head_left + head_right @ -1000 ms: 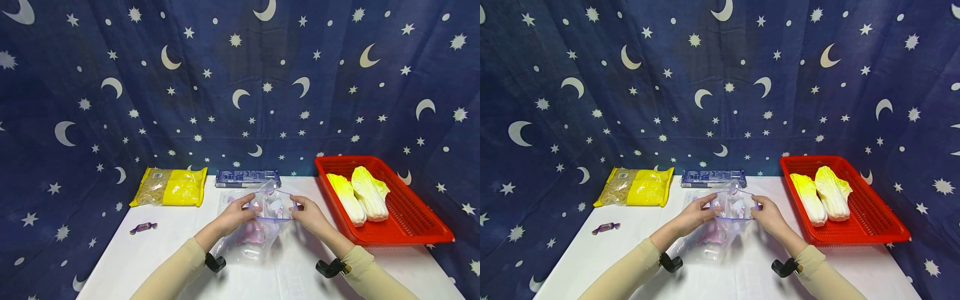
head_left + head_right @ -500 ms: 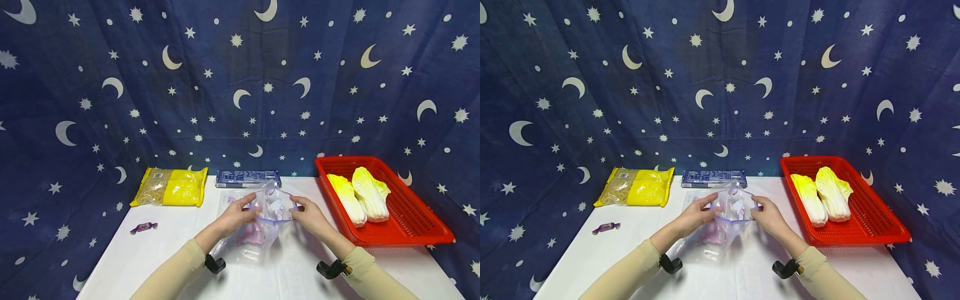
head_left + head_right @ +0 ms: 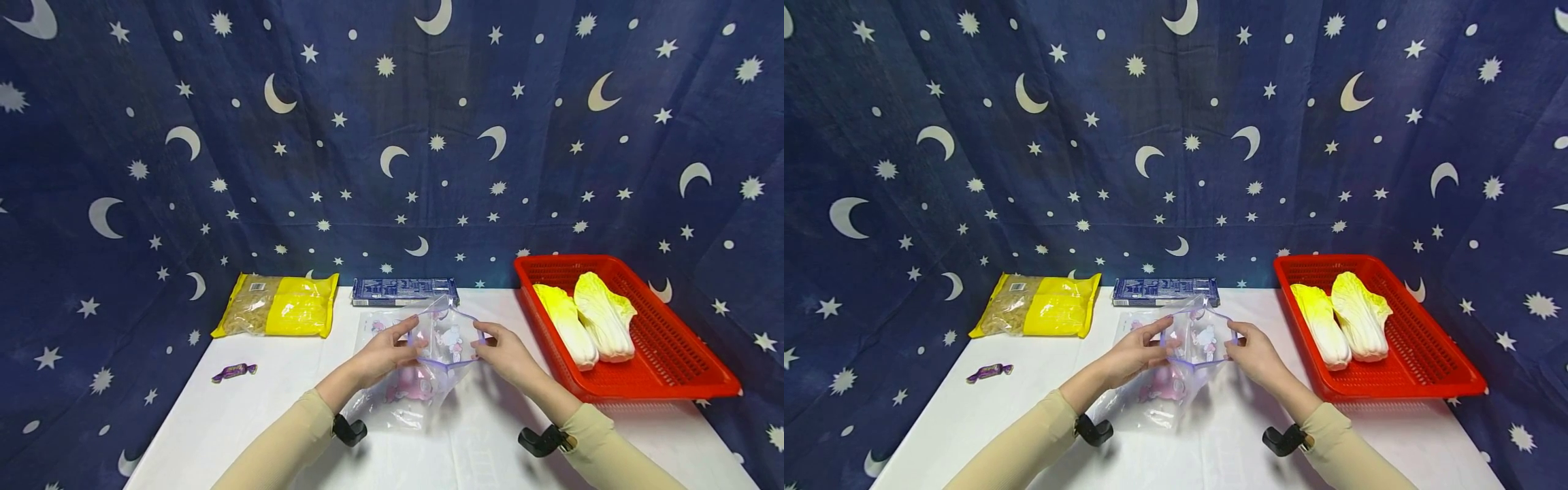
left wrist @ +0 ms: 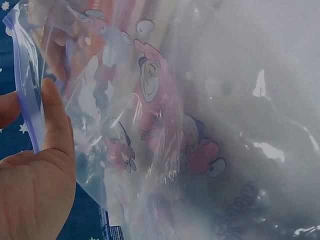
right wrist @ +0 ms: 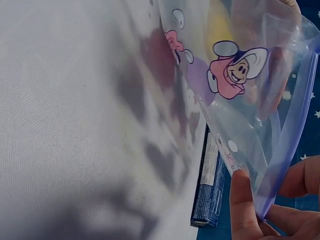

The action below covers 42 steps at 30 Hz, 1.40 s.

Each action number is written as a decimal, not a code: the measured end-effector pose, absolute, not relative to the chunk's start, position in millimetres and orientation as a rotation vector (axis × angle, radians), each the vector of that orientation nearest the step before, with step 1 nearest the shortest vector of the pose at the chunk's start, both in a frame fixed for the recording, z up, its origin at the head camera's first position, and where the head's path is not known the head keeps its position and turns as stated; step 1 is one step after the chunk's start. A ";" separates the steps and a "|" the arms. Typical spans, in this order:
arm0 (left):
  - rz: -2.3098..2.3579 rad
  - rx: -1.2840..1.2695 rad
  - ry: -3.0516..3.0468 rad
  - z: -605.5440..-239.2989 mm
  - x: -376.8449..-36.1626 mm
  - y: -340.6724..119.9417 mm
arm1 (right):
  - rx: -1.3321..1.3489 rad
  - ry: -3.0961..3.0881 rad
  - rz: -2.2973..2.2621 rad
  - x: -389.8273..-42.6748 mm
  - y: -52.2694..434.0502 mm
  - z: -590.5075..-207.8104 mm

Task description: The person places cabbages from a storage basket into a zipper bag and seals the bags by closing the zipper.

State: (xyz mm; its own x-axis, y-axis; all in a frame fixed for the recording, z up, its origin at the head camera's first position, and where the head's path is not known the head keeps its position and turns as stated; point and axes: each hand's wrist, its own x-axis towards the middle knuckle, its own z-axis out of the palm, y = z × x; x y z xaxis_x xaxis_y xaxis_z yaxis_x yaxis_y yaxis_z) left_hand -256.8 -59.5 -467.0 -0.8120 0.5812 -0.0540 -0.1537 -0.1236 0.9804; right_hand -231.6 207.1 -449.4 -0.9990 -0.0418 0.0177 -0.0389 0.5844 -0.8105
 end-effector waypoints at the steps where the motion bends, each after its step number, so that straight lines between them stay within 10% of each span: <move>1: 1.976 0.479 1.673 -467.4 -256.8 -59.4 | -0.074 2.792 -1.426 -232.0 207.4 -450.1; 42: 1.946 0.534 1.706 -474.9 -254.6 -56.4 | -0.010 2.883 -1.314 -243.5 342.7 -358.5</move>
State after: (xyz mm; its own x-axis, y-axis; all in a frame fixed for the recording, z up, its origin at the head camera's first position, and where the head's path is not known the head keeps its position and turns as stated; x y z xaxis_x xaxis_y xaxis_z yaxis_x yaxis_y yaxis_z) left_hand -254.6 -56.4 -474.9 -0.8014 0.5973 -0.0298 -0.1077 -0.0951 0.9896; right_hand -243.5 342.7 -358.5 -0.9996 0.0050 0.0269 -0.0170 0.6562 -0.7544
